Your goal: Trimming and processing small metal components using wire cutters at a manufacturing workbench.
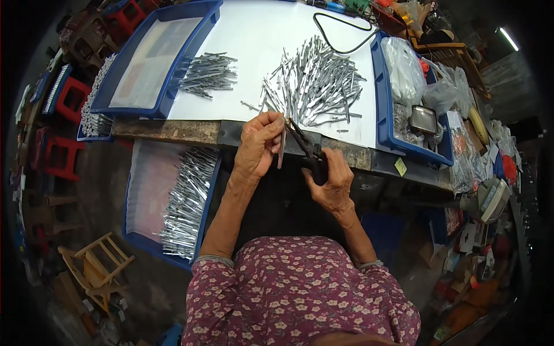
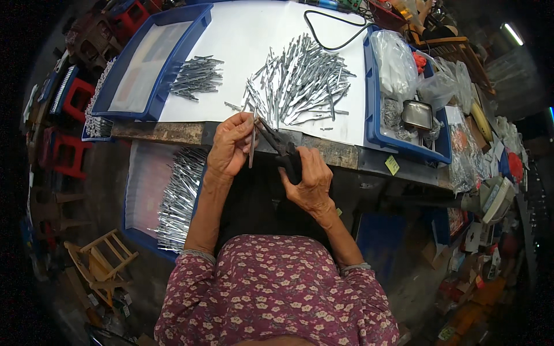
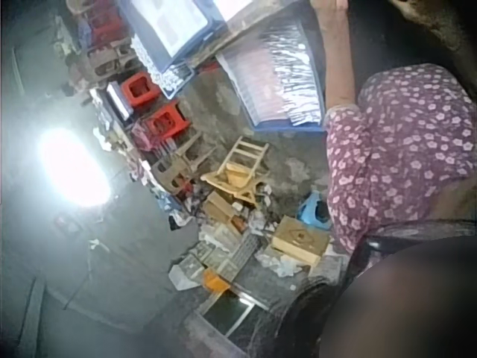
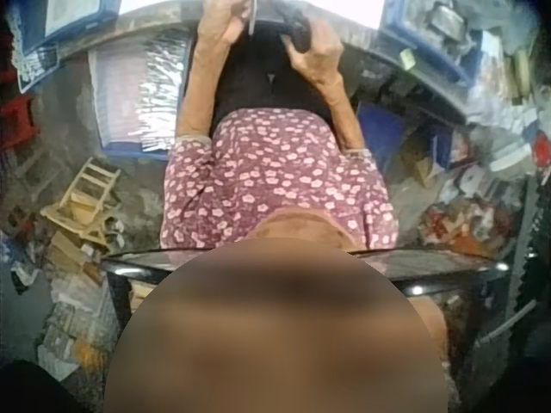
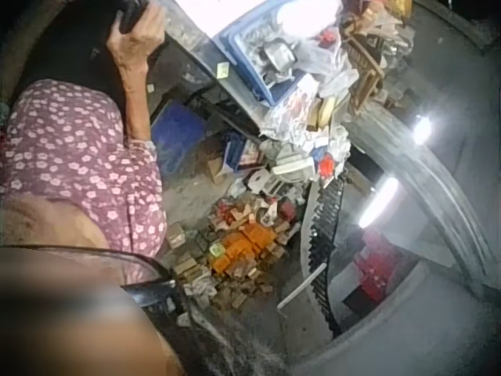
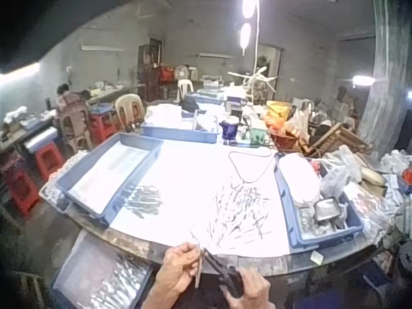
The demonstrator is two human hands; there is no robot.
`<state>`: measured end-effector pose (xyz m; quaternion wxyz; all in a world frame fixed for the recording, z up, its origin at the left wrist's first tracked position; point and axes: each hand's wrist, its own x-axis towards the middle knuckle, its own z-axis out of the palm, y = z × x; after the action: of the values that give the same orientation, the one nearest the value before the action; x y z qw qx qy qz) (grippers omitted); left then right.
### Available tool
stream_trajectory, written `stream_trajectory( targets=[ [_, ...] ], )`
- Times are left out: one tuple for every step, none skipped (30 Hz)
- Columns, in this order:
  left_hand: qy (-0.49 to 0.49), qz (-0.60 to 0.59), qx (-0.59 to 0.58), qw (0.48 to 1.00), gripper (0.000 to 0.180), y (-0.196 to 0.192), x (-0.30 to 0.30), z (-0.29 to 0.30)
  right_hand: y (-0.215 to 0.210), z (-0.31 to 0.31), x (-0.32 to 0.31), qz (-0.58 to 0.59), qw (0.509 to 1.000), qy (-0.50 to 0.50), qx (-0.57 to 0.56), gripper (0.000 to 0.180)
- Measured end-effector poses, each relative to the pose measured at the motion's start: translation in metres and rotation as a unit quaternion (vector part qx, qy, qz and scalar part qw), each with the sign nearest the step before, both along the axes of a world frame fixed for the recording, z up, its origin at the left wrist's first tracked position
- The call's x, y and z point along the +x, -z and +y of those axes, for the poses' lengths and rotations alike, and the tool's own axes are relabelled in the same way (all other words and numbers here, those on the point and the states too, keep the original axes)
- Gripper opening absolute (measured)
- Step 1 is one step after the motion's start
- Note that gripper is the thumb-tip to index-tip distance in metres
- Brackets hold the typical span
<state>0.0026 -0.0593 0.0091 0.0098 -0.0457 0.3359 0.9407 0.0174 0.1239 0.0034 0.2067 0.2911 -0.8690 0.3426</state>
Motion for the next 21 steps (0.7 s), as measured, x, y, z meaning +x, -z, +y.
stream_trajectory(
  targets=[
    [0.003, -0.001, -0.001, 1.0, 0.01, 0.001, 0.0, 0.0, 0.001, 0.0, 0.0, 0.004, 1.0, 0.003, 0.004, 0.045],
    [0.005, -0.001, -0.002, 1.0, 0.01, 0.003, 0.0, 0.0, 0.001, 0.0, 0.0, 0.002, 1.0, 0.002, 0.005, 0.045],
    [0.003, -0.002, 0.0, 1.0, 0.01, 0.003, 0.0, 0.0, 0.001, 0.0, 0.0, 0.007, 1.0, 0.002, 0.008, 0.045],
    [0.007, -0.008, 0.002, 1.0, 0.011, 0.004, 0.001, 0.0, 0.001, 0.0, 0.0, 0.012, 1.0, 0.002, 0.011, 0.044],
    [0.011, -0.013, 0.004, 1.0, 0.012, 0.004, 0.001, -0.001, 0.002, 0.0, 0.0, 0.011, 1.0, 0.002, 0.012, 0.044],
    [0.01, -0.014, 0.004, 1.0, 0.012, 0.004, 0.002, -0.001, 0.003, 0.0, 0.0, 0.015, 1.0, 0.001, 0.014, 0.044],
    [0.012, -0.013, 0.009, 1.0, 0.013, 0.004, 0.003, -0.001, 0.004, 0.0, 0.0, 0.019, 1.0, 0.0, 0.016, 0.044],
    [0.014, -0.011, 0.014, 1.0, 0.013, 0.004, 0.004, 0.0, 0.005, 0.0, 0.0, 0.019, 1.0, -0.001, 0.016, 0.044],
    [0.013, -0.011, 0.014, 1.0, 0.013, 0.004, 0.005, 0.0, 0.005, 0.0, 0.001, 0.01, 1.0, -0.001, 0.018, 0.044],
    [0.007, -0.011, 0.007, 1.0, 0.013, 0.004, 0.005, 0.002, 0.005, 0.0, 0.002, 0.0, 1.0, -0.001, 0.019, 0.044],
    [-0.001, -0.009, 0.0, 1.0, 0.013, 0.004, 0.007, 0.002, 0.005, -0.001, 0.003, 0.002, 1.0, -0.003, 0.019, 0.044],
    [-0.003, -0.008, 0.0, 1.0, 0.013, 0.003, 0.008, 0.004, 0.004, -0.001, 0.004, -0.027, 1.0, -0.014, -0.004, 0.043],
    [-0.027, 0.012, -0.004, 1.0, 0.013, 0.003, 0.009, 0.008, 0.004, -0.002, 0.005, -0.055, 0.998, -0.025, -0.026, 0.043],
    [-0.049, 0.031, -0.008, 0.998, 0.014, 0.003, 0.009, 0.013, 0.004, -0.001, 0.007, -0.055, 0.998, -0.025, -0.026, 0.043],
    [-0.067, 0.038, -0.032, 0.997, 0.011, -0.001, 0.01, 0.016, 0.004, -0.001, 0.009, -0.128, 0.989, -0.037, -0.062, 0.04],
    [-0.066, 0.038, -0.032, 0.997, 0.011, -0.001, 0.009, 0.021, 0.003, 0.0, 0.01, -0.201, 0.974, -0.049, -0.097, 0.037],
    [-0.11, 0.061, -0.094, 0.988, 0.01, 0.0, 0.011, 0.025, -0.002, 0.0, 0.013, -0.201, 0.974, -0.049, -0.097, 0.037],
    [-0.154, 0.083, -0.156, 0.972, 0.01, 0.0, 0.012, 0.028, -0.011, 0.0, 0.015, -0.289, 0.947, -0.058, -0.124, 0.034],
    [-0.193, 0.067, -0.267, 0.942, 0.008, -0.001, 0.013, 0.032, -0.016, 0.0, 0.017, -0.375, 0.912, -0.066, -0.151, 0.031],
    [-0.195, 0.067, -0.268, 0.941, 0.008, 0.0, 0.013, 0.031, -0.017, 0.001, 0.017, -0.374, 0.912, -0.068, -0.151, 0.031],
    [-0.27, 0.133, -0.41, 0.861, 0.007, 0.004, 0.012, 0.031, -0.017, 0.004, 0.016, -0.428, 0.883, -0.101, -0.165, 0.032]
  ],
)
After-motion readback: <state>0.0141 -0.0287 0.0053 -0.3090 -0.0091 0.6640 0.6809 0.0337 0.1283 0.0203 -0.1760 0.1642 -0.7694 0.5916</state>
